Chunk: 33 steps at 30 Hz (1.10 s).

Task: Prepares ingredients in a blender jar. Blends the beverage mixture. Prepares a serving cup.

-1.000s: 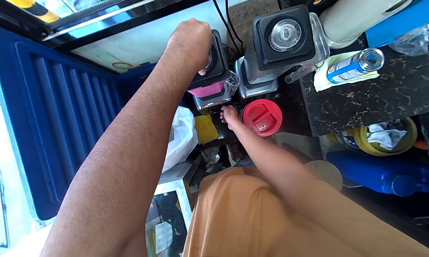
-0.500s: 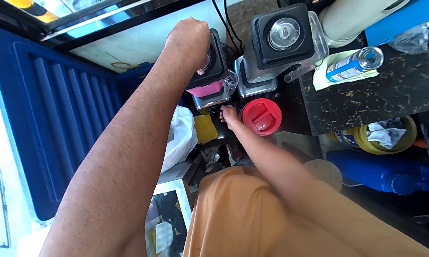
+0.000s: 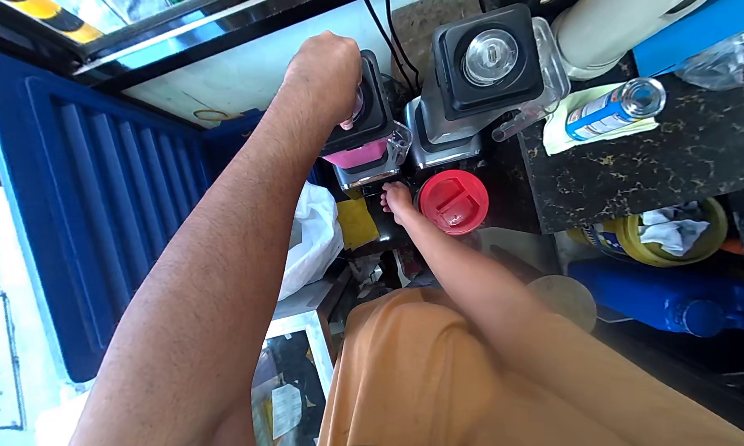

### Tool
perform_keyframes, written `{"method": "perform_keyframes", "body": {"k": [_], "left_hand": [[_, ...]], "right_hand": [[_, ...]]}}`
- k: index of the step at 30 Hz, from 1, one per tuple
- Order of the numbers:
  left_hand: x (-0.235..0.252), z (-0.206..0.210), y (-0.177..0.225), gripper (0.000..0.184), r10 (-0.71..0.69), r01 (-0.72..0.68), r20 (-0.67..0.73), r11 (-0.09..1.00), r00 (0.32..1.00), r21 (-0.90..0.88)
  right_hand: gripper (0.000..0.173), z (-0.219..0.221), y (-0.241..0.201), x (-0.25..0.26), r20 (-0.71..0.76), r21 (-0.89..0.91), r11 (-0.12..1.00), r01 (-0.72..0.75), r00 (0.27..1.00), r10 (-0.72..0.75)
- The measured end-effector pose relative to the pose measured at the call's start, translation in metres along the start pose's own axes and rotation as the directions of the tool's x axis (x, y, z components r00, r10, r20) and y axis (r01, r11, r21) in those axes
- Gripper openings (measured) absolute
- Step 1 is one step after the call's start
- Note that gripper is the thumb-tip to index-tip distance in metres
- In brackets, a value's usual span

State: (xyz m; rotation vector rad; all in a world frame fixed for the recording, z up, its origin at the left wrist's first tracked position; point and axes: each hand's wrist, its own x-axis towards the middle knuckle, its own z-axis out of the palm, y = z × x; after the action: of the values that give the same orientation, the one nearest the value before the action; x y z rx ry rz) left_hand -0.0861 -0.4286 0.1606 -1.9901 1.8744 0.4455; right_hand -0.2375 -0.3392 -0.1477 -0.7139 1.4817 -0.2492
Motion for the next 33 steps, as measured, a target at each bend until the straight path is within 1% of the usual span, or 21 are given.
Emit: {"method": "perform_keyframes", "body": {"k": [4, 33], "left_hand": [[-0.0002, 0.0001, -0.0001, 0.044, 0.001, -0.001, -0.003, 1.0, 1.0, -0.001], [-0.0011, -0.0006, 0.0012, 0.046, -0.012, 0.012, 0.002, 1.0, 1.0, -0.006]], "right_hand": [[0.033, 0.001, 0.0002, 0.0001, -0.01, 0.023, 1.0, -0.006, 1.0, 0.006], [0.034, 0.0021, 0.0003, -0.0004, -0.01, 0.052, 0.999, -0.015, 1.0, 0.015]]}}
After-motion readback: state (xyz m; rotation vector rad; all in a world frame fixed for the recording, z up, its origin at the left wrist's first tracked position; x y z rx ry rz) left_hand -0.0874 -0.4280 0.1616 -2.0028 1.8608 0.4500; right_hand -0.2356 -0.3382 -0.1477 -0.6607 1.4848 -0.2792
